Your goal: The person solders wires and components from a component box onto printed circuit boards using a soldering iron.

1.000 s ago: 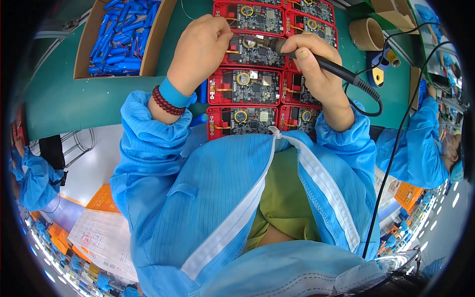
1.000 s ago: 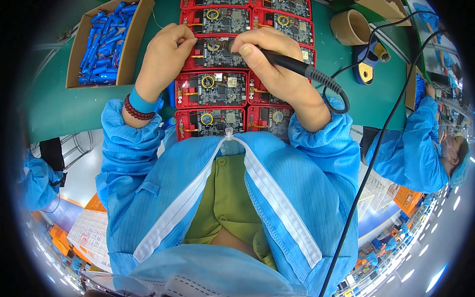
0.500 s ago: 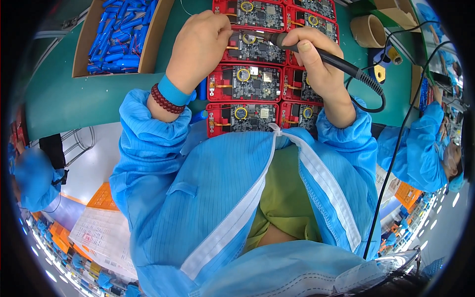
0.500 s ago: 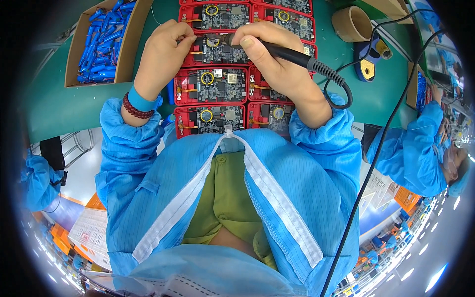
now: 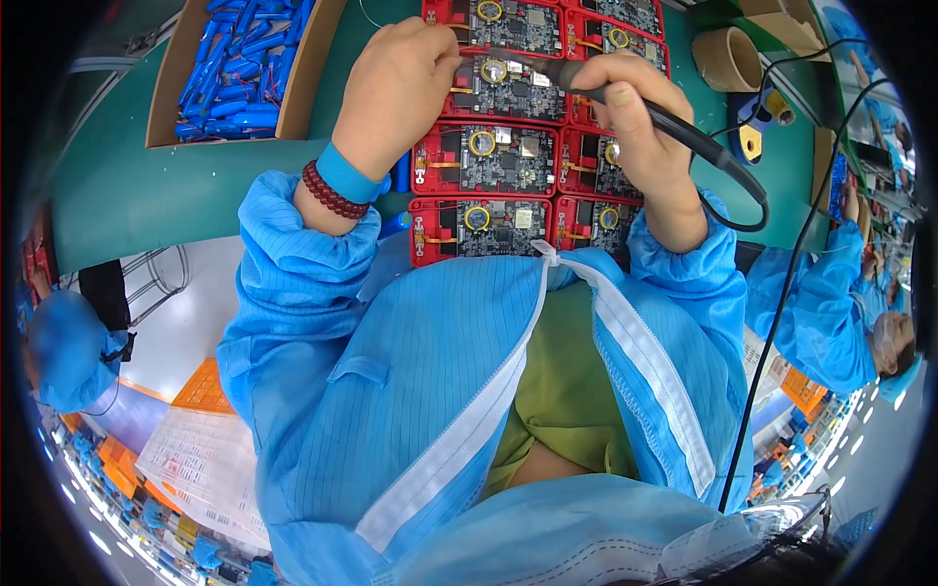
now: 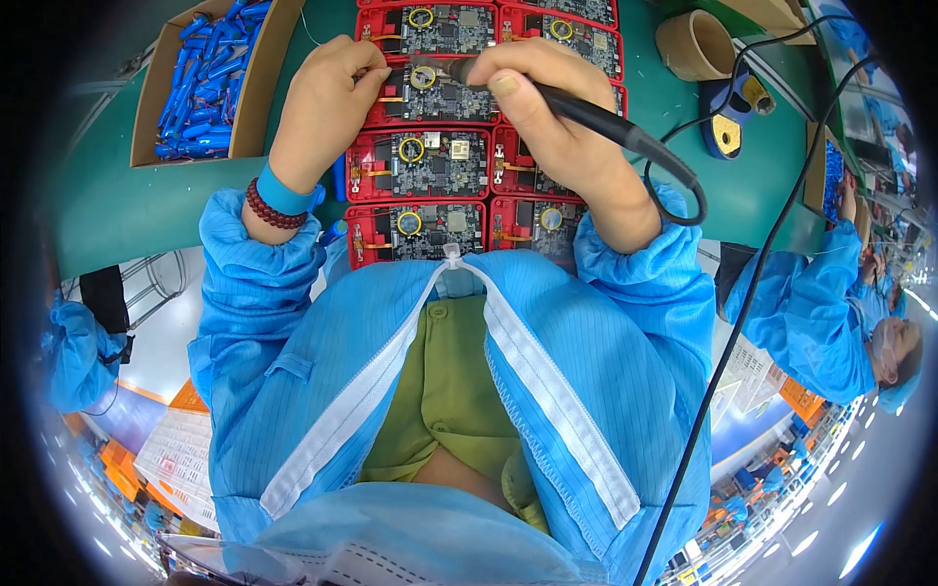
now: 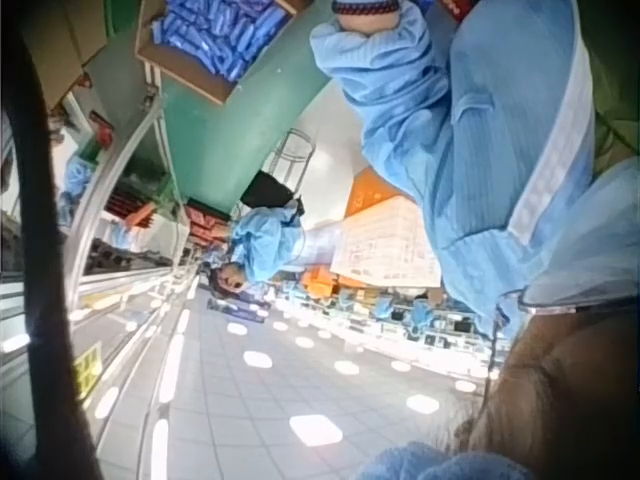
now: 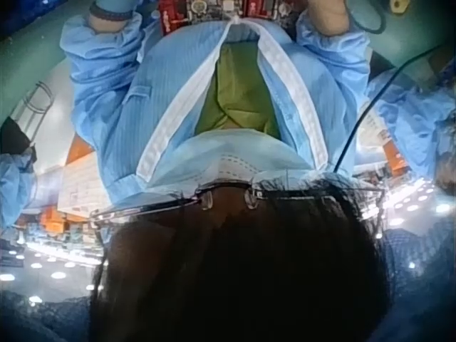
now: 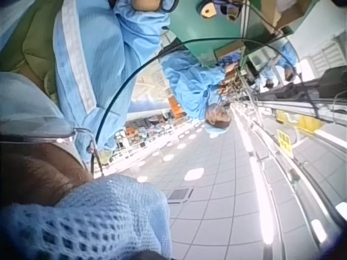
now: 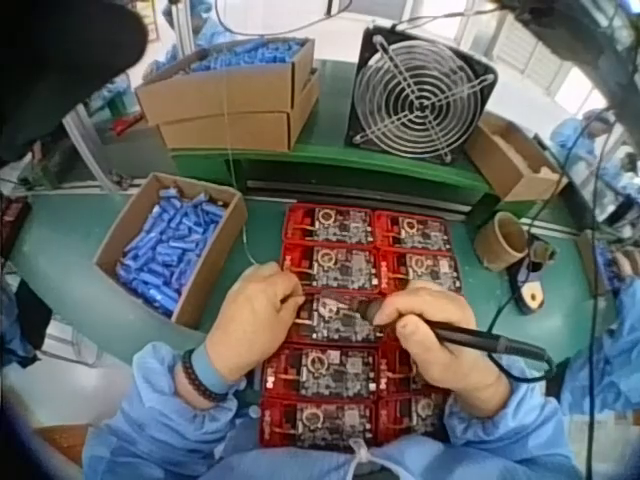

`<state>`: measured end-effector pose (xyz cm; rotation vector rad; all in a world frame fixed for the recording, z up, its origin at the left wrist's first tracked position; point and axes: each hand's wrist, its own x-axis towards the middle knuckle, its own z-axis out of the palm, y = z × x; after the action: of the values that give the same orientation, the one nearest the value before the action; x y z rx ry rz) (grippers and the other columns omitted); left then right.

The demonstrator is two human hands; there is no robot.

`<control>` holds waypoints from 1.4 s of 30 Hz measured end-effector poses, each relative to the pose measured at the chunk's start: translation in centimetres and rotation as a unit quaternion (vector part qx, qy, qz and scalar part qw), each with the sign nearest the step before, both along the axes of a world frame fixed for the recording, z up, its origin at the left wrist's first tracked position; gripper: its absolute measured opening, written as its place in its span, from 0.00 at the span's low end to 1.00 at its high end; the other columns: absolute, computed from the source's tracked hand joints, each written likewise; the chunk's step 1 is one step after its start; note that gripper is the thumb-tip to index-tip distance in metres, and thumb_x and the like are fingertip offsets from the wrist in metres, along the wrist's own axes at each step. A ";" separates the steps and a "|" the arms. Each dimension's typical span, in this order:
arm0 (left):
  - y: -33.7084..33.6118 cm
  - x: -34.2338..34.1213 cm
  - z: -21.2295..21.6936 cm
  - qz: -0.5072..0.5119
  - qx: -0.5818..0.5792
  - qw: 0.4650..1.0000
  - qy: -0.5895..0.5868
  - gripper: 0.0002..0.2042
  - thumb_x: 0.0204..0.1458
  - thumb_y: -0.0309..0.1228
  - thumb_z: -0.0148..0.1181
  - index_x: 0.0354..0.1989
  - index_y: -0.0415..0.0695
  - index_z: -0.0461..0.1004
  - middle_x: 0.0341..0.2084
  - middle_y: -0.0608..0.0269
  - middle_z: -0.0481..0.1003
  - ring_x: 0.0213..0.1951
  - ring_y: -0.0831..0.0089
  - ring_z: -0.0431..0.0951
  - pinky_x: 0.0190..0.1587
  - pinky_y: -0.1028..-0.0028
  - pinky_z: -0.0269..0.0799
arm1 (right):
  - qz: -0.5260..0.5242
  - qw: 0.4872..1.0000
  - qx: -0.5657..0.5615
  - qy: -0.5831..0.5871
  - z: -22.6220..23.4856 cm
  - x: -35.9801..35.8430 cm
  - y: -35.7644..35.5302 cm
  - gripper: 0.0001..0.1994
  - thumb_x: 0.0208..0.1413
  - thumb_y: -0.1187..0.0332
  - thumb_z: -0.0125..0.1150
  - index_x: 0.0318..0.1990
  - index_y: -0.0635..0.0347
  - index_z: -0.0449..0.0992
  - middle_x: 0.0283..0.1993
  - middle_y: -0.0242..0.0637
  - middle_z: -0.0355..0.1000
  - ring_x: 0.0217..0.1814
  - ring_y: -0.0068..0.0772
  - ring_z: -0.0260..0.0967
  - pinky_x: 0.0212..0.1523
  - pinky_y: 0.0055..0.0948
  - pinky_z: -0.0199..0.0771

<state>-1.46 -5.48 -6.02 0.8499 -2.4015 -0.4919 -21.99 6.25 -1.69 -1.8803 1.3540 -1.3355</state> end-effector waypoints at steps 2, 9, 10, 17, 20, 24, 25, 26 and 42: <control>-0.1 -0.1 0.0 -0.001 -0.010 1.000 -0.003 0.03 0.47 0.27 0.56 0.28 0.41 0.73 0.28 0.56 0.72 0.35 0.55 0.71 0.39 0.61 0.69 | -0.009 1.000 -0.002 -0.026 0.4 -0.2 0.5 0.11 0.59 0.65 0.51 0.36 0.65 0.75 0.33 0.36 0.72 0.31 0.26 0.66 0.34 0.25 0.66; -0.4 0.1 0.0 -0.002 -0.023 0.999 0.022 0.03 0.47 0.27 0.56 0.27 0.40 0.71 0.23 0.54 0.68 0.32 0.55 0.70 0.35 0.62 0.66 | -0.003 0.998 -0.033 -0.045 2.1 -0.3 1.9 0.12 0.59 0.65 0.49 0.41 0.66 0.72 0.31 0.35 0.68 0.30 0.23 0.64 0.32 0.23 0.64; -0.4 0.3 0.1 -0.001 -0.028 0.999 0.021 0.03 0.47 0.26 0.56 0.27 0.40 0.71 0.24 0.53 0.69 0.32 0.54 0.70 0.35 0.61 0.66 | -0.003 0.998 -0.046 -0.050 2.3 -0.2 2.1 0.13 0.59 0.65 0.49 0.42 0.66 0.72 0.30 0.36 0.67 0.31 0.23 0.64 0.33 0.23 0.63; 0.4 1.3 2.8 0.055 -0.116 0.989 0.075 0.03 0.45 0.28 0.57 0.26 0.42 0.73 0.27 0.54 0.70 0.33 0.55 0.71 0.36 0.62 0.68 | -0.048 0.992 -0.100 -0.055 3.4 -0.8 4.5 0.20 0.61 0.55 0.45 0.42 0.68 0.70 0.27 0.38 0.66 0.30 0.27 0.62 0.31 0.26 0.59; -1.9 5.0 6.1 0.069 -0.181 0.977 0.089 0.02 0.45 0.26 0.57 0.26 0.42 0.74 0.25 0.54 0.72 0.32 0.55 0.72 0.35 0.61 0.67 | -0.043 0.991 -0.115 -0.059 3.2 -1.5 5.1 0.21 0.61 0.55 0.45 0.42 0.68 0.70 0.27 0.37 0.66 0.29 0.27 0.61 0.31 0.26 0.59; -6.0 11.2 7.4 0.128 -0.159 0.979 -0.020 0.04 0.46 0.26 0.58 0.29 0.41 0.77 0.27 0.54 0.74 0.33 0.57 0.74 0.36 0.65 0.70 | -0.054 0.990 -0.112 -0.073 2.9 -1.4 5.5 0.21 0.62 0.54 0.45 0.41 0.68 0.70 0.26 0.37 0.66 0.29 0.26 0.60 0.31 0.25 0.58; -6.8 12.4 6.9 0.128 -0.151 0.980 -0.019 0.04 0.44 0.27 0.58 0.27 0.41 0.77 0.26 0.52 0.74 0.32 0.54 0.74 0.35 0.62 0.70 | -0.053 0.991 -0.108 -0.065 2.9 -1.4 5.4 0.20 0.62 0.54 0.45 0.41 0.68 0.70 0.26 0.37 0.66 0.29 0.26 0.60 0.31 0.25 0.58; -7.4 13.6 6.5 0.127 -0.154 0.980 -0.020 0.04 0.44 0.27 0.58 0.27 0.41 0.77 0.26 0.52 0.74 0.32 0.54 0.74 0.35 0.62 0.70 | -0.053 0.990 -0.111 -0.066 2.9 -1.4 5.4 0.20 0.62 0.54 0.45 0.41 0.68 0.70 0.26 0.37 0.66 0.29 0.26 0.60 0.31 0.25 0.58; -10.4 14.8 1.9 0.019 -0.005 0.993 -0.117 0.10 0.46 0.32 0.61 0.38 0.48 0.78 0.32 0.57 0.72 0.41 0.59 0.72 0.45 0.66 0.69 | -0.046 0.995 -0.079 -0.042 3.3 -0.1 5.7 0.19 0.62 0.56 0.46 0.42 0.68 0.70 0.28 0.38 0.65 0.31 0.25 0.60 0.32 0.25 0.58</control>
<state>13.39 -15.89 -4.10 0.9957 -2.5912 -0.3830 -22.05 11.98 1.58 -1.8579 1.3410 -1.5928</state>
